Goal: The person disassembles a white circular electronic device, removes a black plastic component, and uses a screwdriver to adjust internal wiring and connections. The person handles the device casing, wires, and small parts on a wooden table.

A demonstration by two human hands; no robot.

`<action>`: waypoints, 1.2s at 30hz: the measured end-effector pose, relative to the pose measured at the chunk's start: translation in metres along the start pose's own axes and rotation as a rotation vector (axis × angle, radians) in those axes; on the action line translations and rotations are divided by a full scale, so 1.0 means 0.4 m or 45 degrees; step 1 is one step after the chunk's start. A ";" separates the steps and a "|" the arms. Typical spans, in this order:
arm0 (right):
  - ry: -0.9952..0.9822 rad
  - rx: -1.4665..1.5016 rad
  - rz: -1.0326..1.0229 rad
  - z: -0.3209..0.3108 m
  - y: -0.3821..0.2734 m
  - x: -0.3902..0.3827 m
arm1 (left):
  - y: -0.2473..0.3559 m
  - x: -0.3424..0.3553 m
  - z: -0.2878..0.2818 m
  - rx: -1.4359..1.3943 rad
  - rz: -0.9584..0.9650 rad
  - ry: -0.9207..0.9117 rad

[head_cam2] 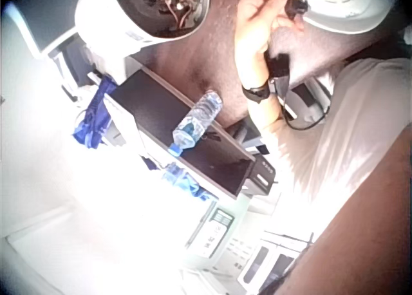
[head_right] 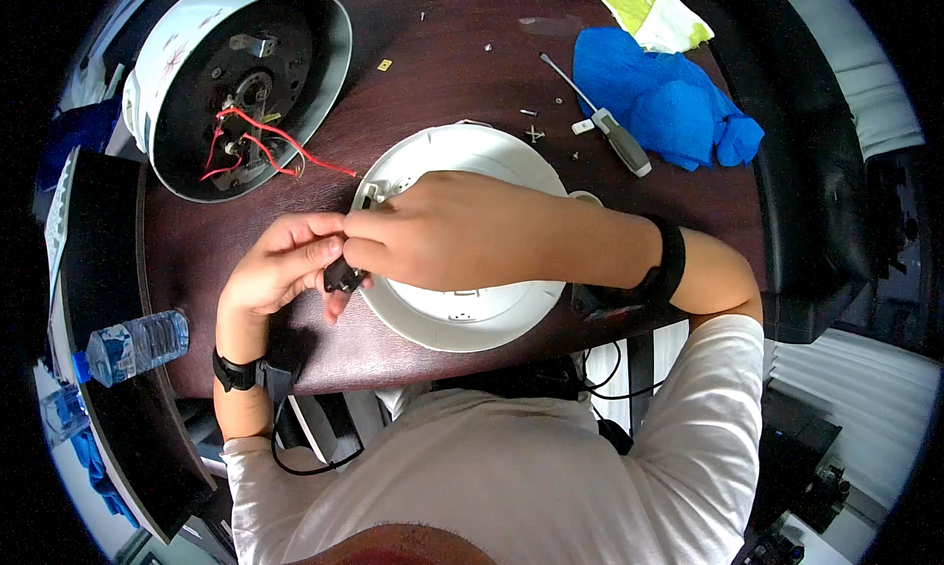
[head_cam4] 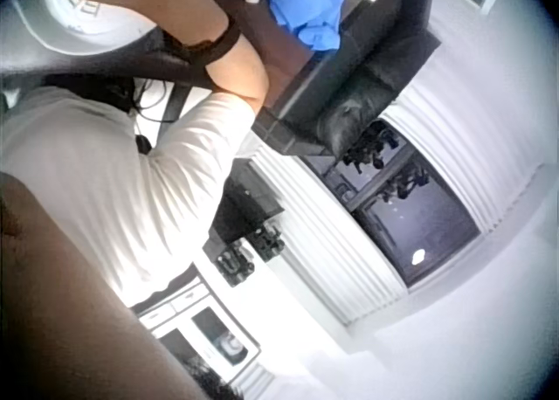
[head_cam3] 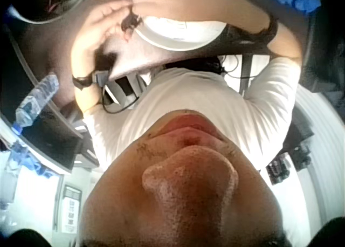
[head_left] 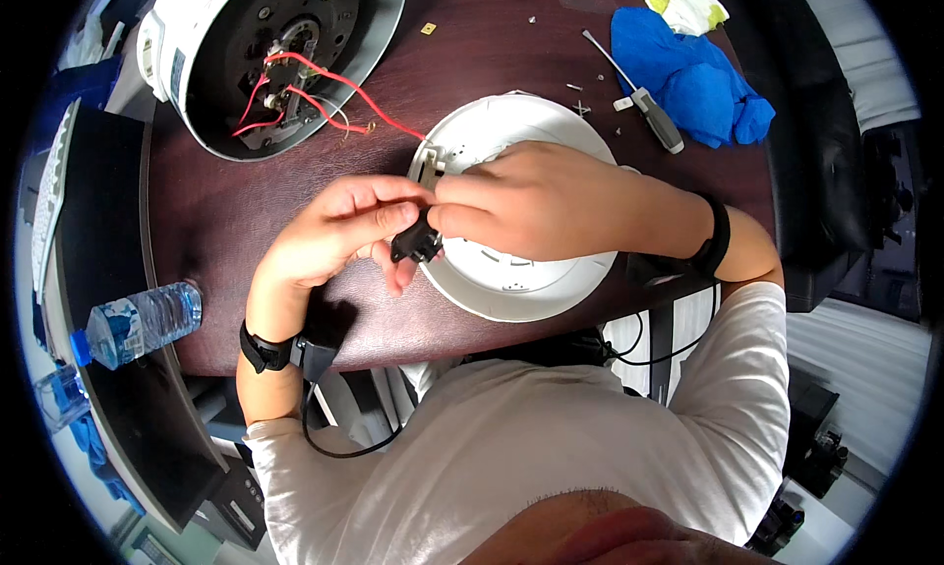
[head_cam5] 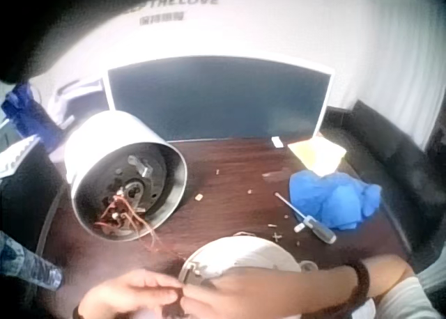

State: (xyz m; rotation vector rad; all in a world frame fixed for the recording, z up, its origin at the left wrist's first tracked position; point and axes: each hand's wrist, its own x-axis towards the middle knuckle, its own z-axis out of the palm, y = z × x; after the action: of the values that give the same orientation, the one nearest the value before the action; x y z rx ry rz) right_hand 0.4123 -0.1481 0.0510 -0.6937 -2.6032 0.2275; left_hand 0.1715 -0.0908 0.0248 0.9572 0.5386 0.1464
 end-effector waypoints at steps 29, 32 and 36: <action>0.157 0.364 1.028 -0.083 0.332 -0.169 | 0.001 0.019 -0.021 0.214 0.359 0.356; -0.064 0.376 1.192 -0.075 0.388 -0.181 | 0.000 0.019 -0.032 0.218 0.368 0.399; -0.021 0.324 1.129 -0.072 0.443 -0.182 | -0.002 0.021 -0.043 0.203 0.398 0.453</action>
State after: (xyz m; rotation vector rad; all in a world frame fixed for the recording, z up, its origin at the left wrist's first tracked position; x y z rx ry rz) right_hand 0.5591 -0.0309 0.0034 -1.6900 -2.0488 0.8010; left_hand 0.1700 -0.0758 0.0133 1.1764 0.7321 0.5694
